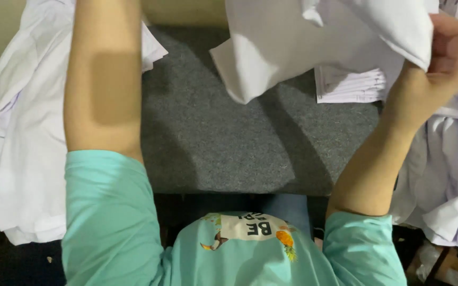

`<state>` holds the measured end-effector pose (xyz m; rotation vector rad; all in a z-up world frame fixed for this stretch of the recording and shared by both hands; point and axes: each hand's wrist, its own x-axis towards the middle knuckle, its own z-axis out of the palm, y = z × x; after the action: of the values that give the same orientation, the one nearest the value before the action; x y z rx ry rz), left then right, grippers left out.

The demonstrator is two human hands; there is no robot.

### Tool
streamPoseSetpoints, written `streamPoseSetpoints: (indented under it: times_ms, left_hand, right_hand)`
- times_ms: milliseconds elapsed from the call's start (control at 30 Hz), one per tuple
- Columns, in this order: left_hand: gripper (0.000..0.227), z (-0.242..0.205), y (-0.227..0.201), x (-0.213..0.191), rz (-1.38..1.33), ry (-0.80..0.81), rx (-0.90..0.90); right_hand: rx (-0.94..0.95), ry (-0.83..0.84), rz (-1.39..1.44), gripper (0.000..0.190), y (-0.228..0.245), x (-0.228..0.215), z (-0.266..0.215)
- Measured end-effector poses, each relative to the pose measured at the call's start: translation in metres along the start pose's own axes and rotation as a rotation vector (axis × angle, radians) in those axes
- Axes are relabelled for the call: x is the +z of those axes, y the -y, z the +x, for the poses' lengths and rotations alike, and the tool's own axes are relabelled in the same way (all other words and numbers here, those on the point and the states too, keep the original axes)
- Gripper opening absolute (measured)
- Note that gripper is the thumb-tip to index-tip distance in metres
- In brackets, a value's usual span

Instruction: Folding white shirts and stacking them on a work table.

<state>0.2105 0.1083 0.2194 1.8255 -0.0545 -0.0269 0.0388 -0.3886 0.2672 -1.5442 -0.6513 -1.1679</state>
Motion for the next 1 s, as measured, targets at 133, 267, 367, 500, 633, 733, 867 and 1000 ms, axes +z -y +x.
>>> streamPoseSetpoints:
  times_ms: [133,267,367,500,633,733,867,1000]
  left_hand:
    - [0.052,-0.043,0.079,-0.036,-0.055,-0.078,-0.162]
    - [0.062,-0.097,0.142,-0.056,-0.101,-0.155,-0.325]
    - [0.070,-0.131,0.196,-0.072,-0.129,-0.213,-0.449]
    - [0.082,-0.231,0.124,-0.036,0.152,-0.169,-0.523]
    - [0.073,-0.288,0.101,-0.016,0.388,-0.137,-0.484]
    - [0.071,-0.321,0.089,-0.004,0.296,-0.143,-0.494]
    - [0.080,-0.344,0.091,0.003,0.096,-0.176,-0.459]
    - [0.057,-0.352,0.108,0.001,0.090,-0.079,-0.339]
  right_hand:
    - [-0.074,0.242,-0.152,0.005,0.042,0.001,-0.016]
    - [0.208,0.711,-0.227,0.040,0.074,0.018,-0.078]
    - [0.289,0.998,-0.104,0.045,0.089,0.034,-0.118]
    - [0.750,1.420,-0.182,0.053,0.100,0.026,-0.116]
    - [0.696,0.939,-0.484,0.049,0.057,-0.033,-0.150]
    - [0.851,0.793,-0.804,0.055,0.010,-0.087,-0.204]
    - [1.165,0.726,-0.720,0.050,0.006,-0.096,-0.238]
    - [1.156,0.640,-0.572,0.047,0.017,-0.071,-0.228]
